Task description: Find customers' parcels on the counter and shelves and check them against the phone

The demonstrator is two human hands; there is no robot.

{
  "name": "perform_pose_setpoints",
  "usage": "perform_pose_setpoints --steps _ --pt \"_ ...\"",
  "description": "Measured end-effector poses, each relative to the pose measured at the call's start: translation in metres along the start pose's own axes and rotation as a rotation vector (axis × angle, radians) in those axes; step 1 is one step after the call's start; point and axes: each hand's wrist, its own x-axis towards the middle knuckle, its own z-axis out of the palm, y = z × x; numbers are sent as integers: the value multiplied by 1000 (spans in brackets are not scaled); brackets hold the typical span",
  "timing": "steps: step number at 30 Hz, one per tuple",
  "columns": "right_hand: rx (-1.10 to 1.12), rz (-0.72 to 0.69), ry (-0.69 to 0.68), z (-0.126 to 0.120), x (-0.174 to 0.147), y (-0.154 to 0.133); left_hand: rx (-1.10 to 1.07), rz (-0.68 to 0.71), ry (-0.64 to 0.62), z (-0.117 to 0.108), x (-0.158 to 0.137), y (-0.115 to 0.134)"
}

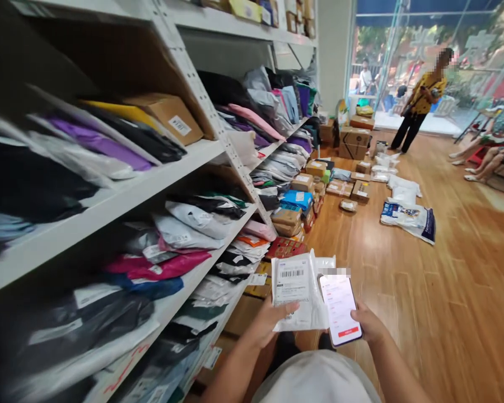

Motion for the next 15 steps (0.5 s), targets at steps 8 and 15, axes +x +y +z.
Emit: perform_pose_setpoints --steps 8,15 --pt "86 -110 71 -8 -34 -18 333 86 94 32 14 5" --pt "182 -54 362 14 -69 -71 414 99 70 26 21 -5"
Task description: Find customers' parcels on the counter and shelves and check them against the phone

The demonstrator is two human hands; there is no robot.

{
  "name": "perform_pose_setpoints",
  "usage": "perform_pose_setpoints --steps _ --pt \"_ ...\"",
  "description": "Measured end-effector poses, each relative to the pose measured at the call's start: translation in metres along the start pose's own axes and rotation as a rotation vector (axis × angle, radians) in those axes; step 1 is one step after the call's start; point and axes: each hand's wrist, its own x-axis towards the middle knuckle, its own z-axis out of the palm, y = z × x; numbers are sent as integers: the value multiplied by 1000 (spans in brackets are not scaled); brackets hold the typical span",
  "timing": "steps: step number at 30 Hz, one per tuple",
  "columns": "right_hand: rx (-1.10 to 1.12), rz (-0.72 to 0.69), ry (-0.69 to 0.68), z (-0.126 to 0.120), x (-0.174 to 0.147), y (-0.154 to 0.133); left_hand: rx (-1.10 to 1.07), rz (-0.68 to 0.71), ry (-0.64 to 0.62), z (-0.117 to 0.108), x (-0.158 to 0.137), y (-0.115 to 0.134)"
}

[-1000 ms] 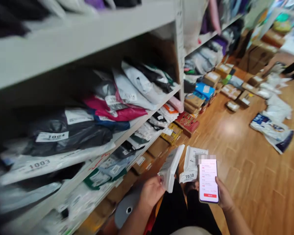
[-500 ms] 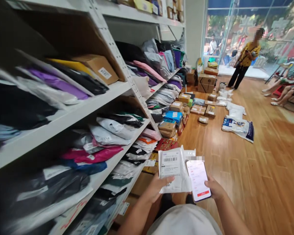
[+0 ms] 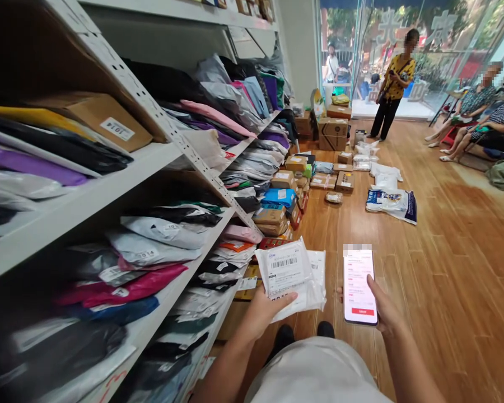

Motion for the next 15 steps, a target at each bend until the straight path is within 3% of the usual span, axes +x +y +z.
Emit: perform_pose_setpoints --steps 3,7,15 --pt "14 -13 50 31 -9 0 21 -52 -4 8 -2 1" --pt "104 -35 7 62 -15 14 12 -91 11 16 -8 9" --pt "128 -84 -206 74 -14 28 12 -25 0 12 -11 20"
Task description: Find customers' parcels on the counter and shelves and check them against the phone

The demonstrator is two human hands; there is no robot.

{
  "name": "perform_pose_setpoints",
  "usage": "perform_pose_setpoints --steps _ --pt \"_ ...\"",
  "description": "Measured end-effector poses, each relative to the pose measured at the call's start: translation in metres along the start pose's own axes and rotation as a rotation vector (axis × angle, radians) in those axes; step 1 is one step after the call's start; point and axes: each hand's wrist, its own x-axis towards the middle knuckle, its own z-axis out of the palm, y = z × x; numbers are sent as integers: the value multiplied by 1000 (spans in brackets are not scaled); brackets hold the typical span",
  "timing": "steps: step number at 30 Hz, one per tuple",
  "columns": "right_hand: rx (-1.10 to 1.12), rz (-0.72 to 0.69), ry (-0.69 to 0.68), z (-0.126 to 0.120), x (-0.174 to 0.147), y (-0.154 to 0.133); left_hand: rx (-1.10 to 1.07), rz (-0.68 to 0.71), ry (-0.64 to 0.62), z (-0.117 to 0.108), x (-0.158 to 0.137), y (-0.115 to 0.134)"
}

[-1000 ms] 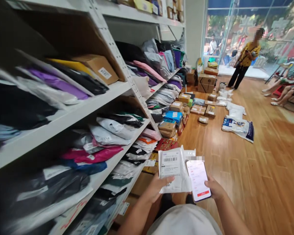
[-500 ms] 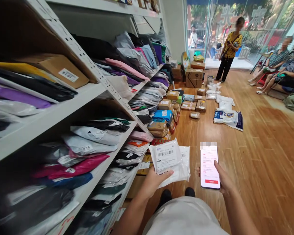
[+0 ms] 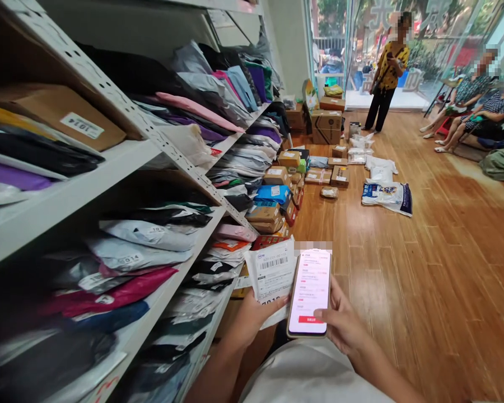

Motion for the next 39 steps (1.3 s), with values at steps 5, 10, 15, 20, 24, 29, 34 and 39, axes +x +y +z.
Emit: perform_pose_setpoints --steps 5,10,15,20,24,29,34,39 --pt "-130 -61 -46 0 5 5 0 -15 6 -3 -1 1" --pt "-203 -81 -84 -3 6 5 -20 -27 29 -3 -4 3" --pt "-239 -101 -73 -4 3 4 0 -26 37 0 -5 7" --pt "-242 -67 -60 -7 0 4 1 -79 77 4 -6 12" --pt "-258 -54 -92 -6 0 3 63 -99 105 4 -6 12" --pt "-237 -31 -79 -2 -1 4 31 -80 69 2 -7 14" --pt "-249 -41 -78 -1 -2 5 25 -68 62 2 -8 13" --pt "-275 -63 -93 1 -2 3 35 -56 61 1 -7 10"
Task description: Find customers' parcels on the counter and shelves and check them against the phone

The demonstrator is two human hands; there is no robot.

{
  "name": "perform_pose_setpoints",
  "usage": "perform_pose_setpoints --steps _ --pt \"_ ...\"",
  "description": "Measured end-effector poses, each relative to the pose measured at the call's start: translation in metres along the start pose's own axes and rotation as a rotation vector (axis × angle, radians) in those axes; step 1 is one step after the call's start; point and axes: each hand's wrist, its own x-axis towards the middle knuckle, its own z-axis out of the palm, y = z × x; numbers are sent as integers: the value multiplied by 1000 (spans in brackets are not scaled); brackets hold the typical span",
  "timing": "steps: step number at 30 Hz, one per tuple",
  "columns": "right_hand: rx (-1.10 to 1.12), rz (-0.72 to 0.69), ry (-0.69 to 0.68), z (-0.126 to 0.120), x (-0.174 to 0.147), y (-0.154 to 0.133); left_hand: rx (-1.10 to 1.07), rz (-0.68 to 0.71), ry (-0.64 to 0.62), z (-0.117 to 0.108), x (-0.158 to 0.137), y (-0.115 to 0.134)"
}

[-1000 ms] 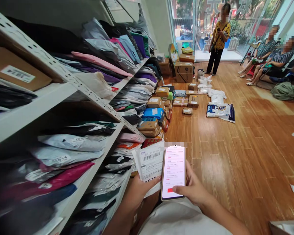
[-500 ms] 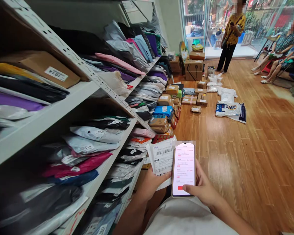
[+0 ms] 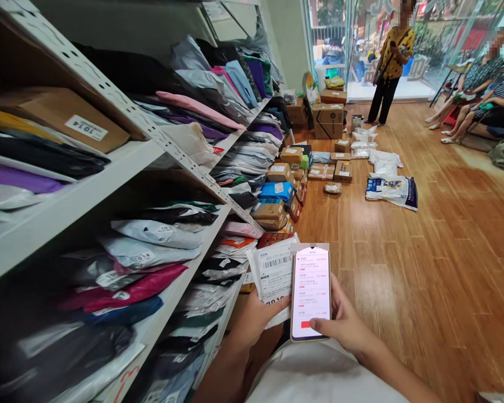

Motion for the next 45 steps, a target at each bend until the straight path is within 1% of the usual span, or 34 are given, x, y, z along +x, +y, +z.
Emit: perform_pose_setpoints --steps 3,6,8,13,18,24,27,30,36,45 --pt "-12 -5 -10 0 0 0 -37 19 -16 0 0 1" --pt "-13 -8 7 -1 1 2 -62 31 -35 0 -1 3" --pt "-7 -16 20 -2 1 3 -59 39 -45 -1 -1 4" --pt "7 -17 4 -2 1 3 -49 46 -61 2 -2 7" --pt "-15 -19 11 -2 0 3 -52 29 -37 3 -3 10" --pt "-15 -17 -4 -3 -1 3 -36 50 -42 0 -3 4" --pt "-6 -5 -24 -2 -2 2 -32 34 -16 -1 -3 2" --pt "9 -4 -15 -1 -2 1 -27 20 12 -1 -4 3" --pt "12 14 -17 -1 -2 -2 -35 17 -9 1 -5 7" --pt "-3 -6 -7 -4 0 2 -44 12 -12 -1 -1 1"
